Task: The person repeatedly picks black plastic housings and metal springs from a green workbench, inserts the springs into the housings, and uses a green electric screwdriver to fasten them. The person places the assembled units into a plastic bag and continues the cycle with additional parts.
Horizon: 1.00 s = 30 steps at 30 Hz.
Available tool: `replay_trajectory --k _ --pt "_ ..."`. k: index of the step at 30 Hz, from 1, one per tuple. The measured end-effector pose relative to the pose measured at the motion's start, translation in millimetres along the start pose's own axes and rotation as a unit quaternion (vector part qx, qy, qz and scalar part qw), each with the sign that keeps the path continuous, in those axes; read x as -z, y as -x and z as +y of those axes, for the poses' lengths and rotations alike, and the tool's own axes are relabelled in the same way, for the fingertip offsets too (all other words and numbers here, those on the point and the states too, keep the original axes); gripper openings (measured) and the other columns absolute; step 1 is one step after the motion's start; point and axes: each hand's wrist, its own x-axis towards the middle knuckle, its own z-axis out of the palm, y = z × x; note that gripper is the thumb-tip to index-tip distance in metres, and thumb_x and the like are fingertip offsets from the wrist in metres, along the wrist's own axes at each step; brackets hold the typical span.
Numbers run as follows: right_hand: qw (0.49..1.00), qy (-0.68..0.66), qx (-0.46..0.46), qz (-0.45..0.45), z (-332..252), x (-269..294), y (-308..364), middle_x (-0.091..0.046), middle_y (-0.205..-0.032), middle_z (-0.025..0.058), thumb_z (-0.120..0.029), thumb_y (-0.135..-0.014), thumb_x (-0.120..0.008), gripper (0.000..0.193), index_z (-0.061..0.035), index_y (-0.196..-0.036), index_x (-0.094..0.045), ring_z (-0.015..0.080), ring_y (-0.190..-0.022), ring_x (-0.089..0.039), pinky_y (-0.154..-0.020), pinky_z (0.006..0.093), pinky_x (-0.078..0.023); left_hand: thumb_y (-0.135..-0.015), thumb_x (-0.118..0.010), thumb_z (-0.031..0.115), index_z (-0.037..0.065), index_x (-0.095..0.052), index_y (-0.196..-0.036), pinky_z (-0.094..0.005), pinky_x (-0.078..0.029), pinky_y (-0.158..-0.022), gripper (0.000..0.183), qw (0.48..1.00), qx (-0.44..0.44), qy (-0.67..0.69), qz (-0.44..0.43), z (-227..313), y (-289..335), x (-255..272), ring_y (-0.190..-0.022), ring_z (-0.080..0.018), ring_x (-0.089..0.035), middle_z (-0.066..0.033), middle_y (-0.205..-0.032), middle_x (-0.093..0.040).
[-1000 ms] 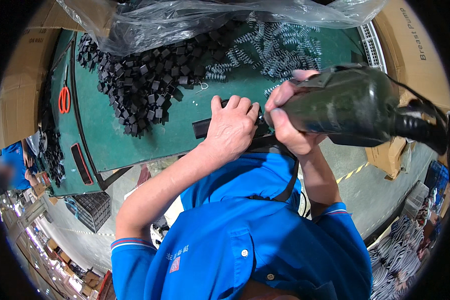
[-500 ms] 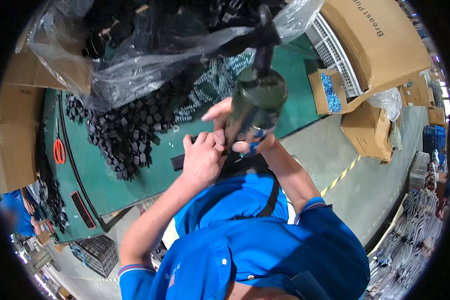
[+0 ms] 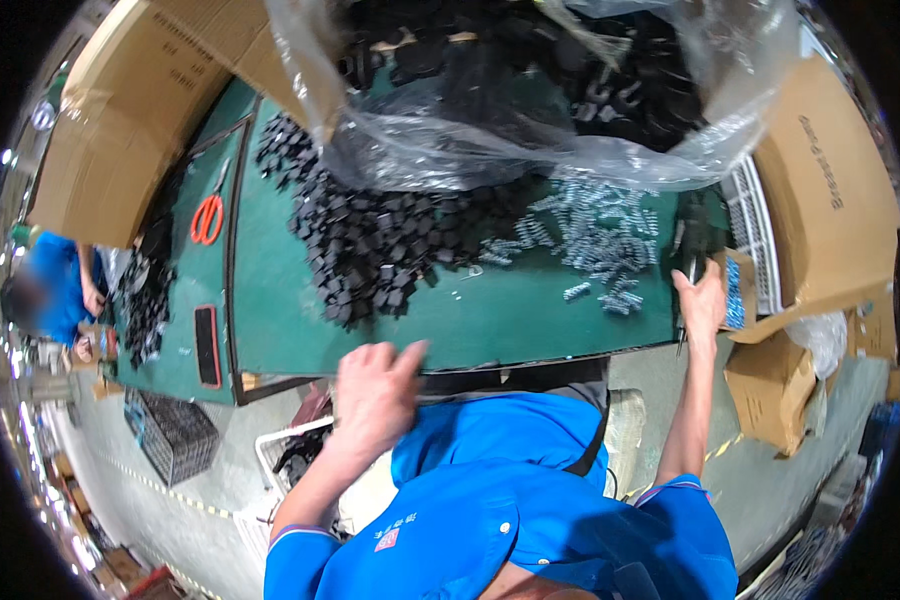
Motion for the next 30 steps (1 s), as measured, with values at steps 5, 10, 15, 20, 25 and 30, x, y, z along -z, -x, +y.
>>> replay_trajectory --k 5,10,15,20,25,30 --pt "0.995 0.045 0.073 0.048 13 20 4 -0.069 -0.109 0.0203 -0.041 -0.085 -0.068 0.05 -0.0077 -0.122 -0.063 0.0393 -0.103 -0.065 -0.087 0.0475 -0.05 -0.085 -0.059 0.015 0.013 -0.066 -0.12 -0.0495 -0.048 -0.087 0.036 0.906 0.351 -0.101 -0.212 -162 125 -78 -0.103 -0.0341 -0.064 -0.017 -0.101 -0.07" --pt "0.995 0.096 0.008 0.039 44 57 -37 -0.069 -0.103 0.0229 -0.032 -0.089 -0.059 0.033 -0.0056 -0.108 -0.067 0.0405 -0.099 -0.065 -0.088 0.0503 -0.049 -0.078 -0.076 0.033 0.016 -0.069 -0.118 -0.0474 -0.051 -0.09 0.045 0.844 0.453 -0.123 -0.259 -183 170 -93 -0.108 -0.0307 -0.067 -0.0142 -0.115 -0.07" --pt "0.992 0.12 0.033 0.004 90 25 -61 -0.067 -0.095 0.0262 -0.019 -0.081 -0.059 0.024 0.0001 -0.094 -0.065 0.0441 -0.095 -0.064 -0.083 0.0531 -0.049 -0.089 -0.069 0.02 0.003 -0.067 -0.119 -0.035 -0.054 -0.078 0.035 0.953 0.206 0.221 0.022 -81 9 -7 -0.092 -0.0238 -0.071 -0.0174 -0.103 -0.072" --pt "0.997 0.065 0.045 0.015 89 27 -51 -0.067 -0.085 0.0245 -0.013 -0.078 -0.062 0.016 0.0009 -0.085 -0.065 0.0429 -0.086 -0.065 -0.076 0.0513 -0.05 -0.09 -0.065 0.016 0.001 -0.068 -0.108 -0.038 -0.053 -0.078 0.024 0.955 -0.111 0.224 0.159 4 -185 41 -0.088 -0.0347 -0.068 -0.02 -0.094 -0.068" --pt "0.996 0.063 0.029 0.053 94 14 -41 -0.067 -0.084 0.0239 -0.016 -0.087 -0.06 0.016 -0.0001 -0.087 -0.06 0.0423 -0.084 -0.065 -0.075 0.052 -0.049 -0.089 -0.067 0.031 -0.003 -0.063 -0.122 -0.0382 -0.053 -0.082 0.047 0.96 -0.124 0.211 0.137 78 -375 15 -0.097 -0.0328 -0.07 -0.0234 -0.104 -0.07" --pt "0.988 -0.084 -0.007 0.126 90 19 -28 -0.065 -0.078 0.0158 -0.018 -0.091 -0.062 0.015 -0.0029 -0.094 -0.061 0.0296 -0.073 -0.066 -0.07 0.0413 -0.05 -0.082 -0.073 0.041 -0.004 -0.064 -0.119 -0.044 -0.051 -0.093 0.059 0.984 -0.02 0.129 0.12 145 -446 -15 -0.108 -0.0376 -0.064 -0.0249 -0.114 -0.066"
